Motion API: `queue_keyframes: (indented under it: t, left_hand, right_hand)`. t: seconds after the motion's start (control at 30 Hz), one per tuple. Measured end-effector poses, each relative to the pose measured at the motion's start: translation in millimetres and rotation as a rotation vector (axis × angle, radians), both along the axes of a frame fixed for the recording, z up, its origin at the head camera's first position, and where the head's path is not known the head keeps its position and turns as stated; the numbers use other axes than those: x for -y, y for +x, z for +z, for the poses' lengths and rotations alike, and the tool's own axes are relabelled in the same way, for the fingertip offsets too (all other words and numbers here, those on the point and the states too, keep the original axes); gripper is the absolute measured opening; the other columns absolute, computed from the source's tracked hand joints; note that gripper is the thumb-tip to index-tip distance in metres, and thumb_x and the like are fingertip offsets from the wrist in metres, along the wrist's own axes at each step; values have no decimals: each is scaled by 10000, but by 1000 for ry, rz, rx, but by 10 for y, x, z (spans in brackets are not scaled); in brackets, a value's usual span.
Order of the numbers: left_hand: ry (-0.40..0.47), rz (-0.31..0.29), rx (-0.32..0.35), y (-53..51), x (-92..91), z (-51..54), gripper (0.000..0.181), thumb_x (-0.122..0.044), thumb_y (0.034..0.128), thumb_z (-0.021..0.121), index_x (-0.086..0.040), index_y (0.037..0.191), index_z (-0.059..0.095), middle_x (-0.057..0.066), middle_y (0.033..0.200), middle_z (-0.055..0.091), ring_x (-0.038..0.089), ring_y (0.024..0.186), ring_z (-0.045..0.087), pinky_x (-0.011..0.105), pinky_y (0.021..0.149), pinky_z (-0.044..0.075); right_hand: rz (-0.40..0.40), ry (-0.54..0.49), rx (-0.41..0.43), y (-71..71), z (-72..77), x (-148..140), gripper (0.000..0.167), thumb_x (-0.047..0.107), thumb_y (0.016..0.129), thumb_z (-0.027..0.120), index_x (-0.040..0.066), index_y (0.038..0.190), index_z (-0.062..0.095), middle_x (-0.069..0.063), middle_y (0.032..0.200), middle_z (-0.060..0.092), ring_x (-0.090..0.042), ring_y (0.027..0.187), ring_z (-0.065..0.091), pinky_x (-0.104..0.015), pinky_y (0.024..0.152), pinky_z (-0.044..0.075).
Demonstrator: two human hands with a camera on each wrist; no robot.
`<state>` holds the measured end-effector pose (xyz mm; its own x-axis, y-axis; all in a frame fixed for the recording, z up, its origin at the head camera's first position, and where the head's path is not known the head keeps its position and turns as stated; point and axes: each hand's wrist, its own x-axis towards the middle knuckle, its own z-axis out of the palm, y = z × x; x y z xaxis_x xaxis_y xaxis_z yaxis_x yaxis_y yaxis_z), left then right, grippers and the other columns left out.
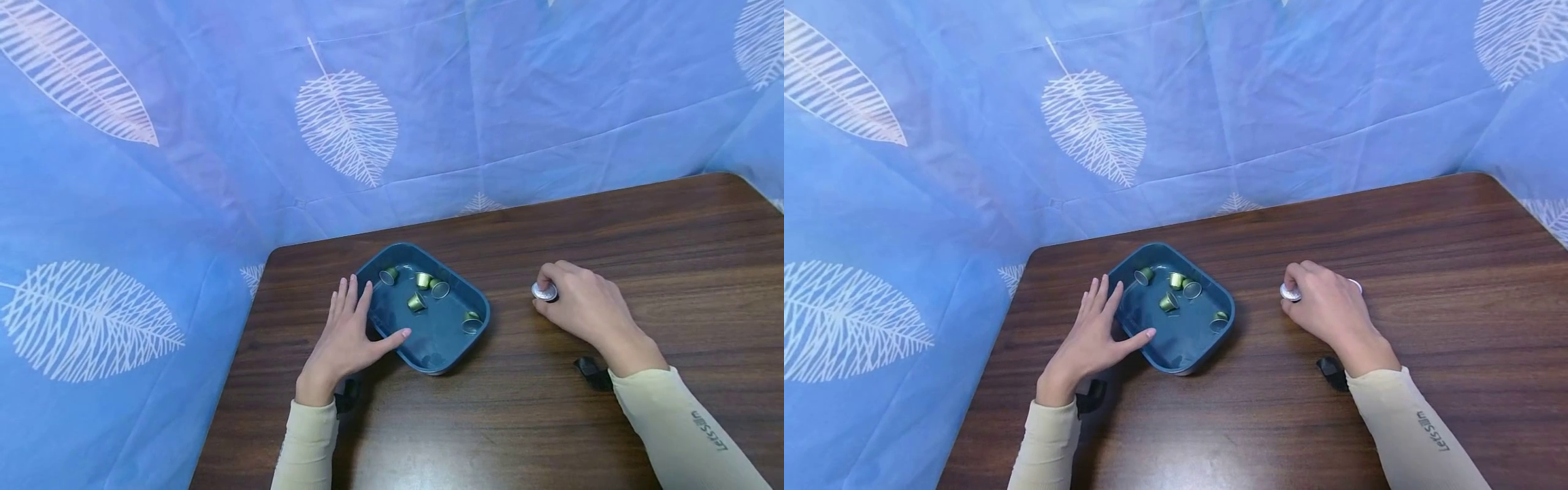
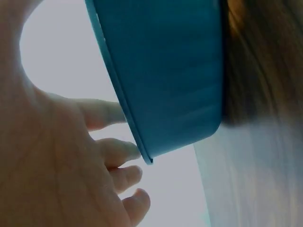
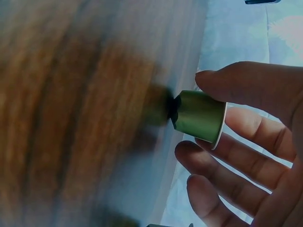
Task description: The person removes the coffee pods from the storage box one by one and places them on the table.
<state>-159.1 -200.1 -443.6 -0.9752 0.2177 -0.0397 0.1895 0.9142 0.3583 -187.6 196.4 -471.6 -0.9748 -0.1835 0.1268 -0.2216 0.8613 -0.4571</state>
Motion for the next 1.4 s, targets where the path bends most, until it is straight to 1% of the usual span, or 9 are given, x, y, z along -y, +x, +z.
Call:
queue_keyframes:
  t: [0.23, 0.47, 0.57, 0.73, 0.93, 1.07, 1.17, 1.27, 1.4]
  left_hand:
    - [-18, 16, 46, 7, -25, 3, 1230, -765, 863, 727, -42, 1714, 211, 159, 1826, -8, 388, 1703, -47, 613, 1362, 111]
    - [-1, 7, 30, 5, -25, -9, 1235, -758, 857, 736, -31, 1711, 217, 160, 1827, -3, 381, 1703, -54, 621, 1361, 99]
    - [7, 6, 27, 2, -23, -15, 1232, -758, 859, 734, -31, 1711, 219, 157, 1829, -4, 385, 1703, -58, 641, 1352, 123]
    - [21, 13, 37, 11, -22, -13, 1242, -759, 854, 740, -41, 1715, 206, 136, 1831, -24, 356, 1706, -72, 649, 1338, 169]
    - [29, 20, 55, 19, -20, -4, 1247, -756, 854, 743, -45, 1718, 194, 130, 1832, -37, 335, 1707, -83, 644, 1334, 185]
    - [25, 21, 62, 24, -13, -5, 1242, -749, 859, 743, -44, 1719, 189, 135, 1831, -40, 340, 1707, -81, 640, 1334, 190]
    - [22, 23, 64, 37, -14, 5, 1245, -746, 856, 748, -45, 1719, 189, 134, 1830, -43, 339, 1706, -81, 634, 1337, 183]
    - [18, 22, 58, 40, -17, 9, 1242, -745, 855, 749, -41, 1717, 197, 139, 1830, -33, 348, 1707, -69, 634, 1338, 182]
    - [5, 16, 51, 33, -25, 2, 1238, -752, 858, 740, -40, 1716, 201, 146, 1829, -21, 363, 1707, -50, 627, 1347, 165]
  right_hand:
    - [-2, 1, 12, 6, 20, -8, 159, 201, 923, 809, 141, 991, 679, -92, 1055, 718, -244, 764, 632, -448, 612, 491]
    - [-3, 7, 6, -2, 33, -11, 158, 201, 925, 807, 142, 983, 673, -84, 1040, 712, -235, 754, 617, -435, 606, 478]
    - [-2, 10, 6, -4, 33, -18, 159, 199, 924, 808, 140, 981, 671, -84, 1032, 711, -236, 750, 616, -434, 599, 475]
    - [-2, 15, -1, -3, 41, -34, 175, 186, 910, 823, 129, 983, 674, -99, 1034, 716, -248, 753, 629, -438, 587, 481]
    - [2, 39, -6, 2, 68, -40, 196, 194, 891, 847, 123, 969, 682, -112, 1029, 710, -248, 766, 628, -437, 585, 493]
    - [8, 80, -35, 12, 78, -54, 240, 250, 869, 878, 122, 964, 699, -135, 1039, 716, -283, 822, 638, -500, 627, 520]
    - [13, 97, -79, 28, 91, -53, 273, 291, 856, 893, 117, 969, 715, -155, 1065, 733, -337, 916, 658, -571, 724, 534]
    - [9, 85, -120, 47, 125, -33, 273, 303, 867, 879, 106, 985, 733, -157, 1076, 747, -367, 987, 665, -603, 801, 529]
    - [7, 31, -101, 102, 242, 59, 269, 324, 923, 829, 112, 1073, 759, -157, 1165, 751, -389, 1051, 685, -618, 815, 546]
